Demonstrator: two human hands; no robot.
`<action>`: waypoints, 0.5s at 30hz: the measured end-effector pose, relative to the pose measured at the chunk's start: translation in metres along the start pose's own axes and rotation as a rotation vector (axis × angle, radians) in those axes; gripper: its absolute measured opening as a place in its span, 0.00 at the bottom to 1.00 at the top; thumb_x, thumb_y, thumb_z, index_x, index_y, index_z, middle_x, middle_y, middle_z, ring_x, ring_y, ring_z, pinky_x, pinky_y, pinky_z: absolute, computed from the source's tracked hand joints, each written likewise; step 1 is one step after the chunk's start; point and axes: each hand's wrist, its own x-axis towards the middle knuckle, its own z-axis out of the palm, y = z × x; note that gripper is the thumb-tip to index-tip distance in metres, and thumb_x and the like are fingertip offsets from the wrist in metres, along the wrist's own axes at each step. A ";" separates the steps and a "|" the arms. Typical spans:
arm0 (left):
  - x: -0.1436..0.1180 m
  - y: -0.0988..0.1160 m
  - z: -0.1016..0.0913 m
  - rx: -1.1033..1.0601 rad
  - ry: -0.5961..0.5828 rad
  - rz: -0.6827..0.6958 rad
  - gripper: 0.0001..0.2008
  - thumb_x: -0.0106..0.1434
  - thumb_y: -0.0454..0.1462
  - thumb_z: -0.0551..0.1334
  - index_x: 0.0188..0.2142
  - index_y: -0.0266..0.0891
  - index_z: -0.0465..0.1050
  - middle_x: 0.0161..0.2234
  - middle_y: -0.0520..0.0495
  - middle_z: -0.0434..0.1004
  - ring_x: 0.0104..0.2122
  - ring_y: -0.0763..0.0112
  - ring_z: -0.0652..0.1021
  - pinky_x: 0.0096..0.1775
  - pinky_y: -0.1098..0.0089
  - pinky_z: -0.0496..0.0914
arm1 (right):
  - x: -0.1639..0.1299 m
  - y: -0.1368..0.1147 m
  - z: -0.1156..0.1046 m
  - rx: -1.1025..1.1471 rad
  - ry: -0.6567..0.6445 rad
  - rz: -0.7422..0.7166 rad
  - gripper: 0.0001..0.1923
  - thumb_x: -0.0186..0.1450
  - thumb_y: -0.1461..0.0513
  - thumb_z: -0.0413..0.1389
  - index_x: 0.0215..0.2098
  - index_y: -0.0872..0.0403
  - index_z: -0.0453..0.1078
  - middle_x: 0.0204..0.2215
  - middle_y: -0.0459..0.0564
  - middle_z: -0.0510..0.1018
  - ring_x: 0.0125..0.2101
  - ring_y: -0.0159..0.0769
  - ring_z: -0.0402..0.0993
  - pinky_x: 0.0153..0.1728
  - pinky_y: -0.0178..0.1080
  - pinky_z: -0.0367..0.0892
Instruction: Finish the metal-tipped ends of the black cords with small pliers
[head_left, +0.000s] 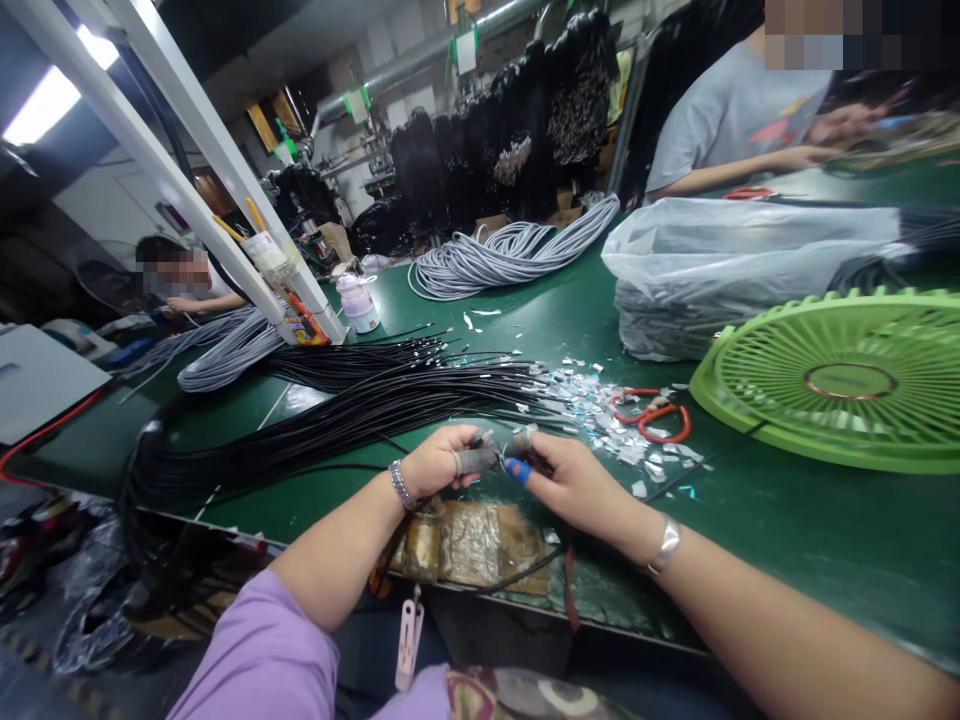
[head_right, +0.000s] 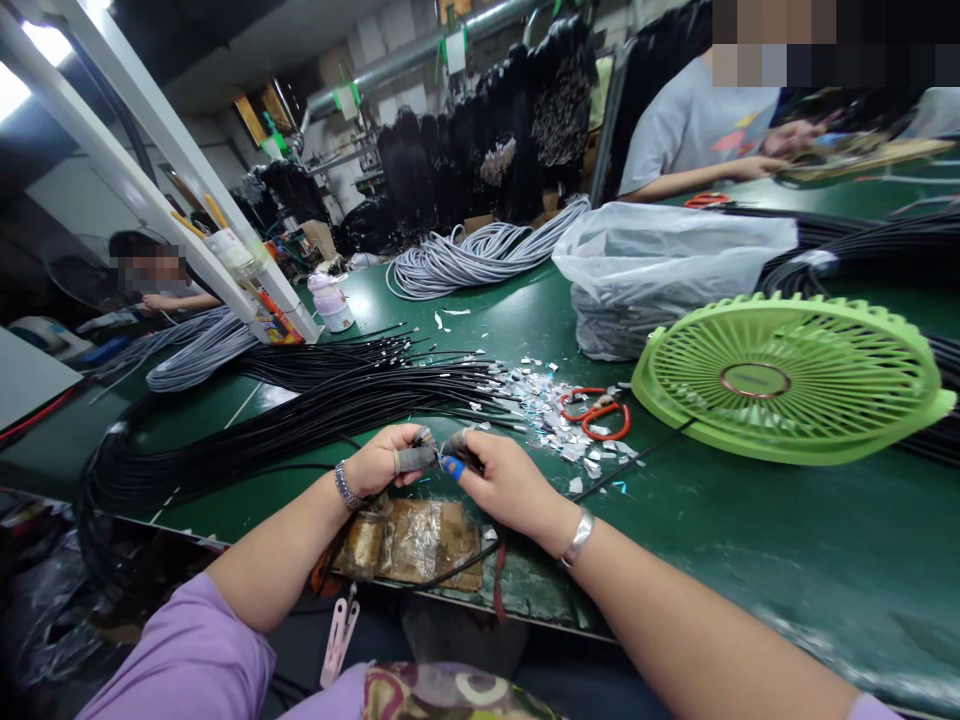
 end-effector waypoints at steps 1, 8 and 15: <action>0.000 0.000 0.000 0.014 0.001 0.002 0.26 0.47 0.58 0.65 0.26 0.36 0.64 0.13 0.58 0.61 0.11 0.83 0.58 0.15 0.78 0.51 | 0.000 0.001 0.000 -0.035 -0.007 -0.011 0.10 0.59 0.59 0.52 0.21 0.51 0.60 0.18 0.43 0.65 0.20 0.31 0.57 0.23 0.36 0.54; -0.001 0.003 0.002 0.112 0.000 0.057 0.21 0.52 0.52 0.64 0.24 0.37 0.63 0.13 0.58 0.60 0.13 0.83 0.58 0.17 0.77 0.53 | 0.000 -0.001 0.000 -0.058 -0.008 0.014 0.08 0.53 0.63 0.52 0.19 0.50 0.58 0.16 0.43 0.64 0.20 0.32 0.56 0.23 0.36 0.51; -0.004 0.003 0.000 0.082 -0.177 0.019 0.21 0.51 0.51 0.66 0.25 0.35 0.65 0.14 0.58 0.61 0.13 0.83 0.60 0.18 0.77 0.54 | 0.003 -0.005 -0.003 0.711 -0.331 0.454 0.09 0.46 0.58 0.56 0.18 0.53 0.60 0.12 0.38 0.59 0.15 0.24 0.48 0.17 0.32 0.44</action>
